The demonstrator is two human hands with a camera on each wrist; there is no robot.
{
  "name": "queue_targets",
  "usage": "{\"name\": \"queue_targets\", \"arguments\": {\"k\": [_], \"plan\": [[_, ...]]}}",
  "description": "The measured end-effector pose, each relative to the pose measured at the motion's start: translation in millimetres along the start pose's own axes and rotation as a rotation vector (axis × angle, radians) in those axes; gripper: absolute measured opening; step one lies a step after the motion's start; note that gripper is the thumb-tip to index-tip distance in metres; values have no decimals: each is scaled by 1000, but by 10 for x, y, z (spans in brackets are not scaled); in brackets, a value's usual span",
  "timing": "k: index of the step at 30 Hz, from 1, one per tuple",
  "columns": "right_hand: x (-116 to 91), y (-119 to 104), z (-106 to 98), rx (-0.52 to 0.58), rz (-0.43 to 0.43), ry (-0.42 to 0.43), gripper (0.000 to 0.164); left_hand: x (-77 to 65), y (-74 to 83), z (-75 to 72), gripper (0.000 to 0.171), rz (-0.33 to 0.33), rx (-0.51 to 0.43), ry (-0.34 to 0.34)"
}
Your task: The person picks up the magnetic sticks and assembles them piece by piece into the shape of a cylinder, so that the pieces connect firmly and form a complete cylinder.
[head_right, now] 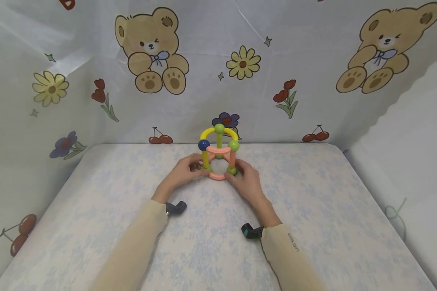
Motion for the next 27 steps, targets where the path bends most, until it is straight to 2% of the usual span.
{"name": "queue_targets", "arguments": {"k": [5,16,20,27], "plan": [[5,-13,20,-24,-11,-33,68,4,26,12,59,-1,30,2],[-22,-31,30,-77,-21,-25,66,-30,38,45,66,-9,47,39],[-18,-44,33,-64,-18,-18,67,-31,45,33,65,6,44,43],[-28,-29,50,-41,15,-44,71,-64,12,36,68,-11,9,32]]}}
Point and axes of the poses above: each hand's wrist, its own x-axis towards the middle knuckle, its own z-axis out of the palm, y = z × x, the point moved 4 cm from there along x, towards the middle knuckle, and after that the axes turned 5 degrees about -x, right-handed, at the moved point
